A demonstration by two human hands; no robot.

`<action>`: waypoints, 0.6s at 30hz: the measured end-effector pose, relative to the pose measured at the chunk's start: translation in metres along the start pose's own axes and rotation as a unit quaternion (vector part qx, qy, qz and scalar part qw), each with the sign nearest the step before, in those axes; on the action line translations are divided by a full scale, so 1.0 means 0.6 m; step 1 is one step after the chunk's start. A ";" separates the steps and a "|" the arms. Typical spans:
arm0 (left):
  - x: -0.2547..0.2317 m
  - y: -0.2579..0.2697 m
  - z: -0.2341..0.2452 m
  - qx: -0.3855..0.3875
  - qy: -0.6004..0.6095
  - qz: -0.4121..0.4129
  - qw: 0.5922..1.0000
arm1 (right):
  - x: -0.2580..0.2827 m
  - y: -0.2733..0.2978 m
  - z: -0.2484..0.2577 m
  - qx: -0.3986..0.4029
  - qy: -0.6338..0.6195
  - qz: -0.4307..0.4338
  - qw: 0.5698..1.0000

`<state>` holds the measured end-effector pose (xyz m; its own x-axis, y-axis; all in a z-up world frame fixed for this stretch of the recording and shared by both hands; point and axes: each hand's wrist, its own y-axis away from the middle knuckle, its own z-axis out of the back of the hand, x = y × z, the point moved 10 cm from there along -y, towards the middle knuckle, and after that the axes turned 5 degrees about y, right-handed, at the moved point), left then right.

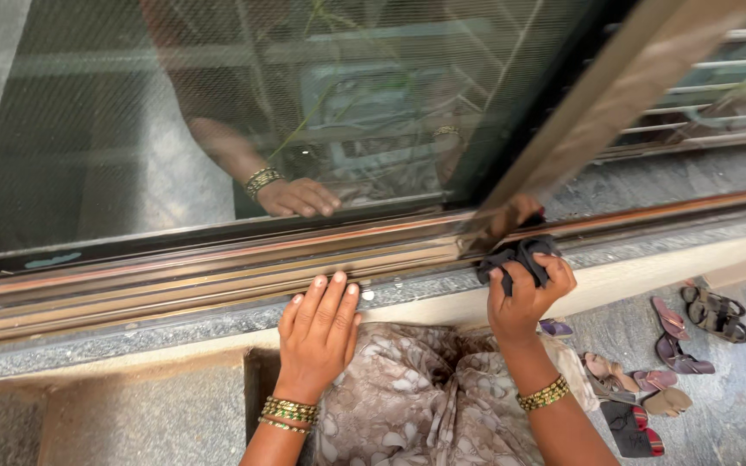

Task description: The person wipes the lower metal frame and glass of a sliding window using a dark cloth. They move the cloth back and forth along the bottom track and the lower edge of the glass pane.

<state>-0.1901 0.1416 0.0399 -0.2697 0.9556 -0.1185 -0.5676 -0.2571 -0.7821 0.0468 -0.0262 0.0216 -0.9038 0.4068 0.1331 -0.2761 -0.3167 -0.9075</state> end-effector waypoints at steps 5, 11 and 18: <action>0.010 0.017 -0.010 -0.035 -0.028 -0.010 0.999 | 0.080 -0.004 -0.024 0.054 0.005 0.015 0.998; 0.001 0.025 -0.024 -0.045 -0.034 -0.019 0.998 | 0.190 -0.014 -0.056 0.101 0.010 0.018 0.995; 0.011 0.027 -0.006 -0.013 -0.046 -0.029 0.998 | 0.233 -0.034 -0.042 0.120 -0.086 -0.028 0.989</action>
<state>-0.1982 0.1441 0.0243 -0.3076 0.9514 -0.0164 -0.5647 -0.1964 -0.8016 -0.0657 0.0583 0.0485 -0.9213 0.2850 0.2645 -0.3784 -0.5009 -0.7784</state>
